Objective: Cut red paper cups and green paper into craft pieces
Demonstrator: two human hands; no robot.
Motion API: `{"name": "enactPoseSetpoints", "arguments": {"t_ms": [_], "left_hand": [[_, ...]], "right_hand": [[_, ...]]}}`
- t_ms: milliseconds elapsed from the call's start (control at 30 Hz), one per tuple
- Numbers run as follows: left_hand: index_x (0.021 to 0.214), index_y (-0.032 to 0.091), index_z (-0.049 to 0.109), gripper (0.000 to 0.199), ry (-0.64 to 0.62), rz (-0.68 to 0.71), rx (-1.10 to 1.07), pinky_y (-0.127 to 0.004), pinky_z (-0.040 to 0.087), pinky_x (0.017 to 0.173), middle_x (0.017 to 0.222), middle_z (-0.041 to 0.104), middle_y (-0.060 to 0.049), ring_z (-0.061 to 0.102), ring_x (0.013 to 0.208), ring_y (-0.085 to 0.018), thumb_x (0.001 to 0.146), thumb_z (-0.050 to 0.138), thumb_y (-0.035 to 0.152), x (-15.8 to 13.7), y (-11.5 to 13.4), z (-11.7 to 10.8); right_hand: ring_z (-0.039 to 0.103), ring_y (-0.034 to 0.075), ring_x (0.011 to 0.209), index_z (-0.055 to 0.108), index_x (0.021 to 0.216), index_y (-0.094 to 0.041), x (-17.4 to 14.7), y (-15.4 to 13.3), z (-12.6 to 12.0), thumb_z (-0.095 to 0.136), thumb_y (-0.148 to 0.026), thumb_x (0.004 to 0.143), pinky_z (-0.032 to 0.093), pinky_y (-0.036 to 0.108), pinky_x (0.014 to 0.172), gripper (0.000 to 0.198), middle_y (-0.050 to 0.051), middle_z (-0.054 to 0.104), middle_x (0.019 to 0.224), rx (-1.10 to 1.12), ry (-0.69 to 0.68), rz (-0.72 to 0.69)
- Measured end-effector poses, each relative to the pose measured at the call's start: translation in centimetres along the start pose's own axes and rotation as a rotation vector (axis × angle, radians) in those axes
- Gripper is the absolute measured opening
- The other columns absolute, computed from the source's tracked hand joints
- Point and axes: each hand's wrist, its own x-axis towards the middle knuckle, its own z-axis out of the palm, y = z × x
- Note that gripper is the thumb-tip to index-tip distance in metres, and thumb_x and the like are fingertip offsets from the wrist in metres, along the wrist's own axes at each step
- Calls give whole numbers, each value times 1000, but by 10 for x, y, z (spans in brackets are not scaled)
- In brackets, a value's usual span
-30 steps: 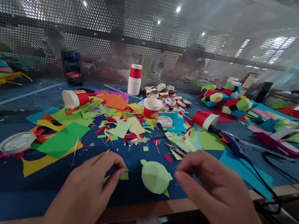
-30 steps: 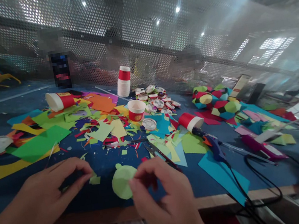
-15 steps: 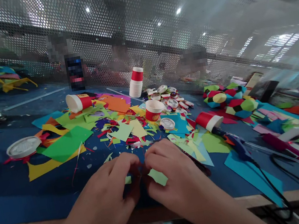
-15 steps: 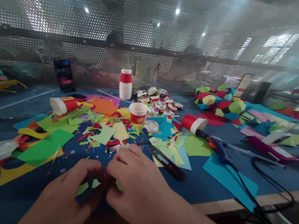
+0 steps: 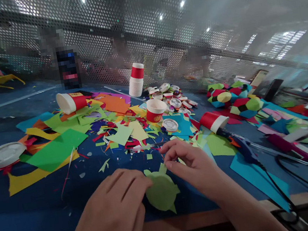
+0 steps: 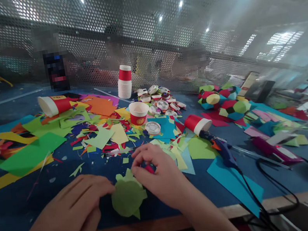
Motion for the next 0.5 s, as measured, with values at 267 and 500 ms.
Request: {"name": "enactPoseSetpoints", "arguments": {"t_ms": [267,500], "left_hand": [[91,23,65,36,-19,-6,121,-37,40,75,92,71,0,59,89,-22,91,32,10,-12,5,22],[97,23,66,23,-114,-30,120,-38,42,74,94,71,0,61,90,-23,96,44,29,-6,8,19]], "right_hand": [[49,13,68,62,67,-19,1,18,5,59,-16,78,39,29,61,11,0,53,85,71,-105,168],[49,10,68,64,64,-18,3,17,4,63,-10,76,39,25,58,14,-1,51,83,15,-110,164]]}}
